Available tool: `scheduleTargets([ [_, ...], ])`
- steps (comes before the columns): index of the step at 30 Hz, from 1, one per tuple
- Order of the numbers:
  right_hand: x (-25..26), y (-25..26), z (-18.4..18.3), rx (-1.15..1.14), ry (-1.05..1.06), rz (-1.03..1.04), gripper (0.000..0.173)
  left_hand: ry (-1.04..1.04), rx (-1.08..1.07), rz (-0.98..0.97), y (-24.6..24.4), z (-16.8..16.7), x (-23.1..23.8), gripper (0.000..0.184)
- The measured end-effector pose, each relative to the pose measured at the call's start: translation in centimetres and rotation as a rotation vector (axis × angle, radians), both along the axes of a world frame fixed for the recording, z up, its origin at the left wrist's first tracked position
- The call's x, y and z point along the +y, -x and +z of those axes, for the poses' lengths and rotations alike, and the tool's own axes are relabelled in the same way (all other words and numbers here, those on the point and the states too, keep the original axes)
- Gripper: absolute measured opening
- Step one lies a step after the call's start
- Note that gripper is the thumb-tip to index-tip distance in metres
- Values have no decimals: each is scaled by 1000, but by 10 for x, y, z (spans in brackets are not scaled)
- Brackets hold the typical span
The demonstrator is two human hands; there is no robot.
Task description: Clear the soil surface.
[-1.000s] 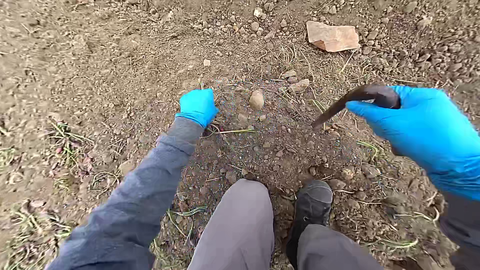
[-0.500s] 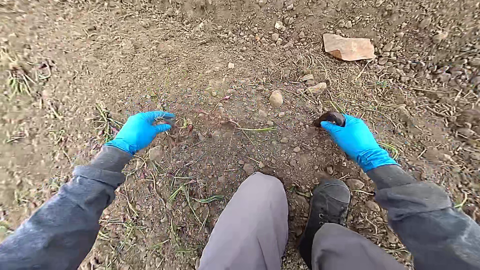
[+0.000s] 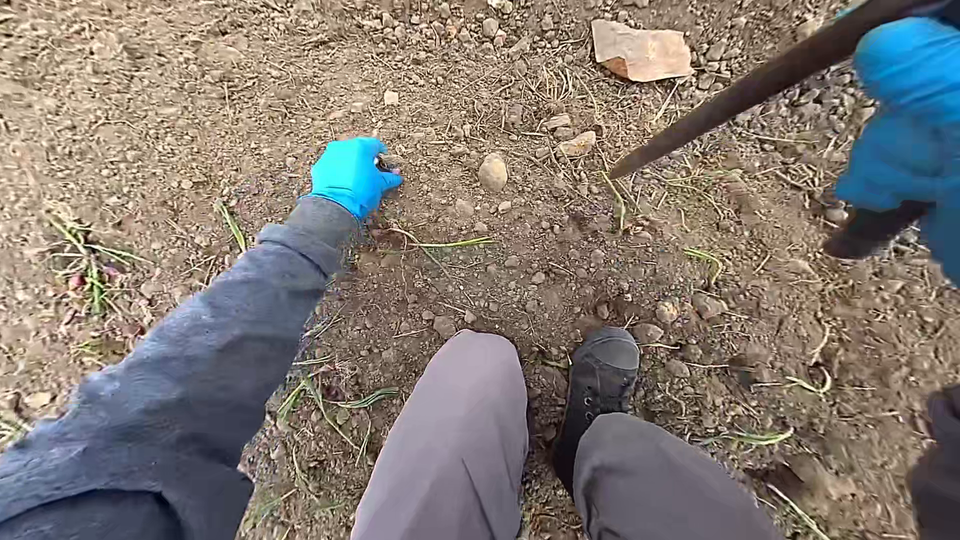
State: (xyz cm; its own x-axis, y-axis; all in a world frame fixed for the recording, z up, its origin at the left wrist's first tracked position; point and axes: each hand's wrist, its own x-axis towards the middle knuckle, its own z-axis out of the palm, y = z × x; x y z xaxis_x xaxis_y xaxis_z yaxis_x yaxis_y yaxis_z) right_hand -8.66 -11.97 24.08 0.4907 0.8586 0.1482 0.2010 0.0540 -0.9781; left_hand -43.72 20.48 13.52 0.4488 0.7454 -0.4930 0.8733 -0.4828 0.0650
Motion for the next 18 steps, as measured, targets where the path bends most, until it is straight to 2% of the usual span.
scheduleTargets([
  [1,3,29,1,-11,286,-197,4,47,-69,0,-9,7,-5,38],
  [2,8,53,-11,-19,515,-249,5,105,-147,-2,-22,16,-16,35],
  [5,8,106,-96,17,890,-70,22,276,-356,-105,-74,24,-72,25],
  [6,4,115,-105,30,935,-36,26,298,-378,-205,-96,20,-95,23],
  [7,0,119,-95,25,945,-32,27,310,-347,-333,-118,11,-117,22],
  [9,-18,120,-40,-43,861,-95,20,330,-250,-561,-140,-19,-167,20],
  [11,-30,103,10,-117,540,-177,10,313,-272,-656,-145,-34,-184,25],
  [13,-31,85,19,-118,144,-136,17,315,-369,-652,-133,-24,-170,46],
  [14,-30,90,19,-102,182,-162,17,318,-410,-626,-121,-12,-159,46],
  [15,-32,103,10,-65,333,-205,12,330,-432,-569,-108,4,-148,41],
  [16,-32,118,-11,-18,525,-226,9,342,-433,-490,-97,21,-139,36],
  [18,-29,142,-75,62,840,-146,16,314,-385,-383,-85,49,-134,22],
])
